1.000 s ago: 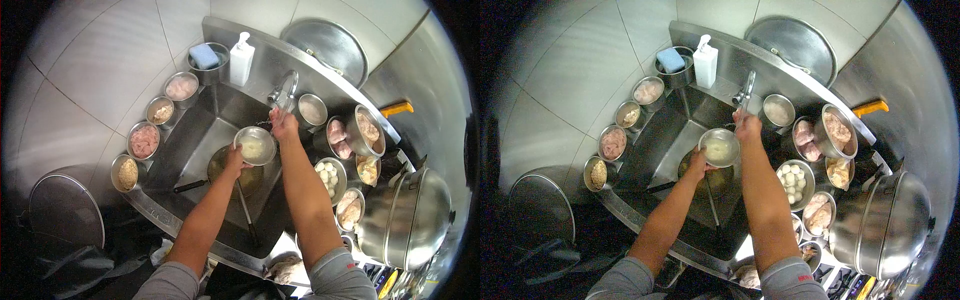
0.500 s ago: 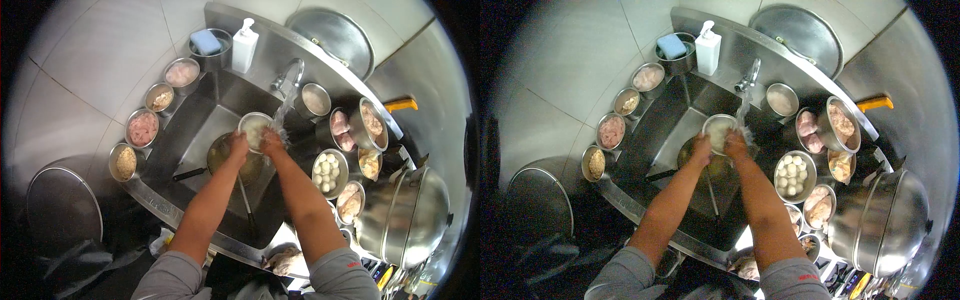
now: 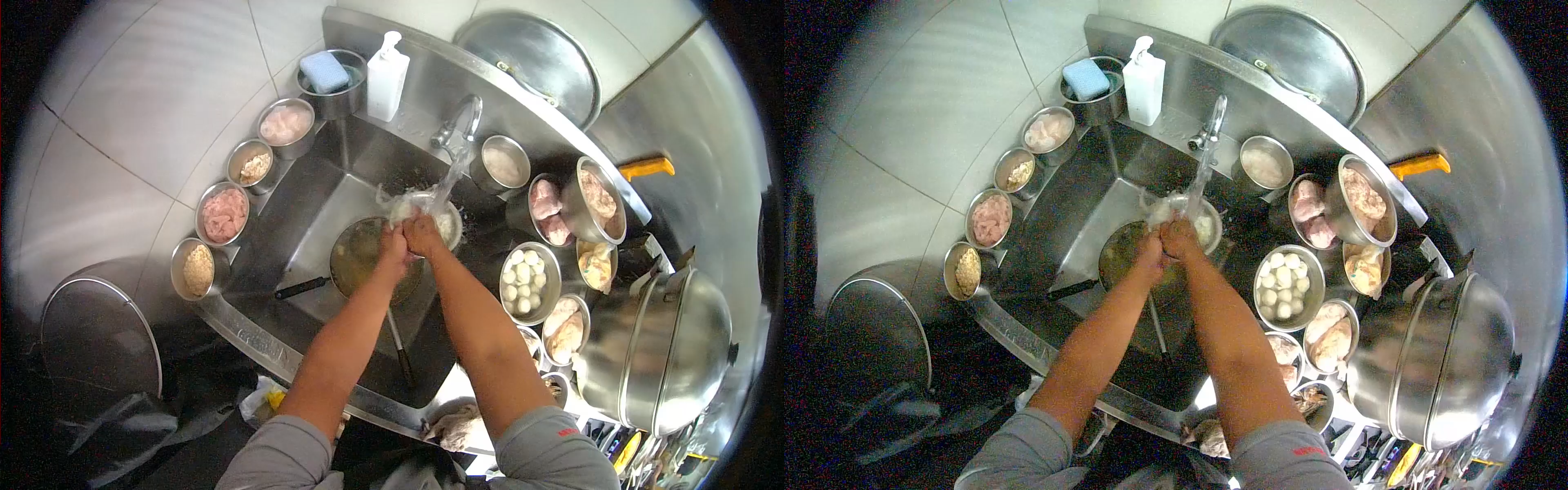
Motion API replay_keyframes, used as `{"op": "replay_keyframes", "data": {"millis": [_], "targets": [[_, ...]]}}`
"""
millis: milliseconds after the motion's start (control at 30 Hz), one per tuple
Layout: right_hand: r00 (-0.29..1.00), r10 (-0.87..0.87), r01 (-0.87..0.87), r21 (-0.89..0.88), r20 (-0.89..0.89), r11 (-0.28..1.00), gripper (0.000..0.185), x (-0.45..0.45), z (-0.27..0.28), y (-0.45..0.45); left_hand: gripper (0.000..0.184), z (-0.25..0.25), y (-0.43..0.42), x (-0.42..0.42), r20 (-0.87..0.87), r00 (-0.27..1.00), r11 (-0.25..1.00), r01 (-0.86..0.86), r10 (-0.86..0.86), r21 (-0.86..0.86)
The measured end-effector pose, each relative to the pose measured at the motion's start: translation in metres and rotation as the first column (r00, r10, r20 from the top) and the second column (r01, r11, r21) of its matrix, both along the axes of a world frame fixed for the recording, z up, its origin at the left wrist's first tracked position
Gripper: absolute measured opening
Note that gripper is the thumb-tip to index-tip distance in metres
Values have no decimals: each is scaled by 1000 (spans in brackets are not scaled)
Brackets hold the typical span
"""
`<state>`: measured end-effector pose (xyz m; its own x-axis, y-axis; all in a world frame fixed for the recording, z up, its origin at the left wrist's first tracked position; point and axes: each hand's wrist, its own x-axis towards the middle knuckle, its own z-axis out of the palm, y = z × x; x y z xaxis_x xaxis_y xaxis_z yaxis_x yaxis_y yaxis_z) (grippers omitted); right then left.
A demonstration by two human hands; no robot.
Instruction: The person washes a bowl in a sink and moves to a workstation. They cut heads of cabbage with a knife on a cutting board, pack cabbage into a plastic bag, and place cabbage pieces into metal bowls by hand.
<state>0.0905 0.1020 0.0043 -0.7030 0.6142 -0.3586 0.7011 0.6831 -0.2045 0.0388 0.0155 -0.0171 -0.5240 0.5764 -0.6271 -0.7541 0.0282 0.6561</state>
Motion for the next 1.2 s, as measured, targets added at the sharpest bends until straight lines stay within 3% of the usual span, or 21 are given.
{"op": "replay_keyframes", "data": {"millis": [67,133,167,233,267,333,367,433,467,500,533,600,700,733,800,900,967,1000,1100,1167,1200], "targets": [[992,-81,74,-68,-102,995,45,16,31,-23,37,-27,0,-7,-14,999,999,-34,35,27],[975,-66,71,18,-211,997,45,18,-27,5,38,-28,-4,-11,-416,905,994,63,-93,-84],[962,-59,75,52,-267,996,45,13,-34,7,38,1,-13,-4,-419,904,994,59,-92,-89],[940,-51,67,34,-337,997,46,0,-16,1,37,92,-29,16,-136,985,989,92,-107,-113],[935,-54,51,-18,-350,999,46,-8,14,-9,35,76,-29,13,-32,996,994,76,-79,-75],[959,171,-148,114,-226,982,48,-9,-88,12,40,10,-22,-6,19,999,999,36,-36,-6],[959,171,-148,117,-225,982,48,-3,-69,1,45,-9,-18,-16,74,997,998,-6,1,65],[974,91,-105,-56,-208,993,42,12,13,-38,37,-11,-14,-21,-112,986,989,-115,125,90],[922,-352,326,-167,-161,930,41,5,35,-46,34,-7,-16,-23,-428,903,999,9,-23,-35],[923,-348,321,-171,-163,932,41,-1,20,-38,33,13,-20,-22,-538,835,990,48,-114,-135],[582,-729,433,-621,-361,654,42,-4,-10,-25,33,33,-25,-22,-629,749,969,64,-206,-240],[98,-963,224,-937,-252,268,43,0,-24,-11,34,12,-27,-24,-590,781,972,91,-206,-218],[247,-956,265,-938,-157,222,34,8,-44,9,36,36,-35,-17,-383,897,971,164,-220,-174],[643,-717,521,-533,-269,667,30,3,-89,24,37,48,-39,-12,-209,949,966,208,-237,-152],[923,-377,381,52,-75,923,27,-1,-96,24,38,37,-40,-6,-222,933,955,253,-284,-156],[900,-202,263,111,-387,959,29,-3,-34,-21,40,38,-46,-4,-175,944,959,268,-280,-90],[706,-332,224,-247,-626,943,25,-7,-32,-47,41,30,-46,-9,-109,966,972,235,-236,-22],[707,-330,224,-244,-626,944,25,1,-43,-47,43,12,-44,-23,-181,966,983,176,-182,-48],[831,114,37,260,-544,965,23,15,-85,-29,49,28,-52,-48,-306,925,974,205,-224,-95],[596,-570,442,-362,-565,821,15,-1,-81,-7,42,5,-49,-48,-672,720,985,128,-173,-117],[594,-572,445,-361,-566,820,15,-3,-65,0,42,8,-48,-43,-672,719,984,132,-176,-116]]}}
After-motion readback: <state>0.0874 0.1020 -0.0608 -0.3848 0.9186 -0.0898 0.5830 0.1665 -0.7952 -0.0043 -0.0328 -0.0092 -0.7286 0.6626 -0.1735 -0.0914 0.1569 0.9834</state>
